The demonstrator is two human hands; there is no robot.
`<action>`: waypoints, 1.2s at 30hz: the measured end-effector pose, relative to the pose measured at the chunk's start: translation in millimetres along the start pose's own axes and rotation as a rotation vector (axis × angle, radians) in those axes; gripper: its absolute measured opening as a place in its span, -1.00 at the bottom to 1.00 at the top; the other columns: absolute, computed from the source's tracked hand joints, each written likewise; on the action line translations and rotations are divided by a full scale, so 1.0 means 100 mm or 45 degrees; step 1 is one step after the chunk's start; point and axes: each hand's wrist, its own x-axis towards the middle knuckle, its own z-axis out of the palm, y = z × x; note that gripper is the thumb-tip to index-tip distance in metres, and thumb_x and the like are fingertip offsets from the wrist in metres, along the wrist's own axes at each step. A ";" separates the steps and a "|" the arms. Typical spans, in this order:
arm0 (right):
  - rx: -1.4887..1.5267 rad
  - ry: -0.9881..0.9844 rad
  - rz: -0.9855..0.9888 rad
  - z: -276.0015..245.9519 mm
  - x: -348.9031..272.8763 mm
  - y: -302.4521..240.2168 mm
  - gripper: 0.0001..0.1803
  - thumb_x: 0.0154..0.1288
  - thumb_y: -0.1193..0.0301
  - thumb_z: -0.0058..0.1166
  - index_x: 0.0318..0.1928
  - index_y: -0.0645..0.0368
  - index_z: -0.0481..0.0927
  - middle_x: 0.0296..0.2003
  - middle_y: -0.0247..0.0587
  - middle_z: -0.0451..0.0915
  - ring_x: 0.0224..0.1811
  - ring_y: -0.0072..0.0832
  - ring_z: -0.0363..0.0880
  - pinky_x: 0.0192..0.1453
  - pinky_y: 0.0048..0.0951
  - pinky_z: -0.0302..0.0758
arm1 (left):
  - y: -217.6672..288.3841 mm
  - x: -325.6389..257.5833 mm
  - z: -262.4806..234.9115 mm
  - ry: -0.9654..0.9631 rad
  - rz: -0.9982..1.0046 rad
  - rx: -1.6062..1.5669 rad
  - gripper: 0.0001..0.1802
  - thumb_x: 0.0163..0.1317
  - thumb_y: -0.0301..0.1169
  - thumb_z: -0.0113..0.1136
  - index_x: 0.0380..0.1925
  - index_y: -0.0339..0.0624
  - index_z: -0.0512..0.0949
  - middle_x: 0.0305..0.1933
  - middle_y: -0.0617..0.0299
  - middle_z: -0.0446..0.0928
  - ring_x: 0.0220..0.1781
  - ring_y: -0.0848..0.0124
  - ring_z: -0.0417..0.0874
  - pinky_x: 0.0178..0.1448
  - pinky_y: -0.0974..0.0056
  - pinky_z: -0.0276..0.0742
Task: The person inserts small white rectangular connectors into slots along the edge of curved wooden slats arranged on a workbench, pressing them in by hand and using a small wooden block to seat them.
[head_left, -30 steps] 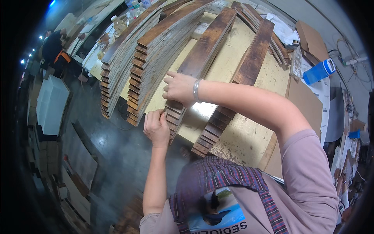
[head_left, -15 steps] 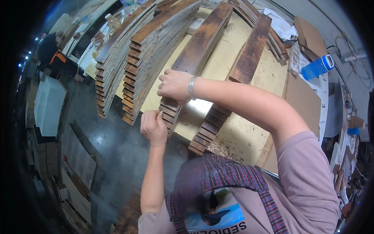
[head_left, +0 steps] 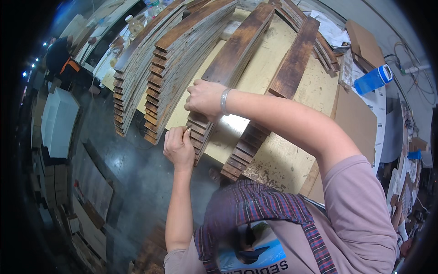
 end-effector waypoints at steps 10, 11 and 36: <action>-0.020 0.012 -0.004 0.07 0.02 0.01 -0.65 -0.20 0.28 0.42 -0.29 0.02 0.70 -0.35 -0.33 0.71 -0.07 -0.33 0.63 0.06 -0.31 0.47 | -0.10 0.05 -0.04 0.017 0.005 0.080 -0.86 0.15 -0.49 0.34 -0.46 -0.16 0.52 -0.39 0.14 0.53 -0.28 0.09 0.56 -0.19 0.05 0.46; -0.023 -0.003 -0.002 0.05 0.02 0.00 -0.66 -0.20 0.29 0.42 -0.29 0.02 0.70 -0.35 -0.33 0.71 -0.07 -0.33 0.63 0.06 -0.31 0.47 | -0.05 0.01 -0.03 0.007 0.039 0.040 -0.87 0.16 -0.49 0.33 -0.45 -0.16 0.53 -0.39 0.14 0.54 -0.28 0.08 0.56 -0.20 0.05 0.46; -0.010 0.066 -0.013 0.08 0.01 0.03 -0.66 -0.21 0.29 0.41 -0.31 0.03 0.70 -0.35 -0.34 0.71 -0.10 -0.30 0.63 0.05 -0.28 0.48 | -0.05 -0.25 -0.04 0.014 -0.033 0.058 -0.95 0.22 -0.51 0.25 -0.39 -0.18 0.56 -0.33 0.12 0.53 -0.25 0.05 0.53 -0.18 0.00 0.42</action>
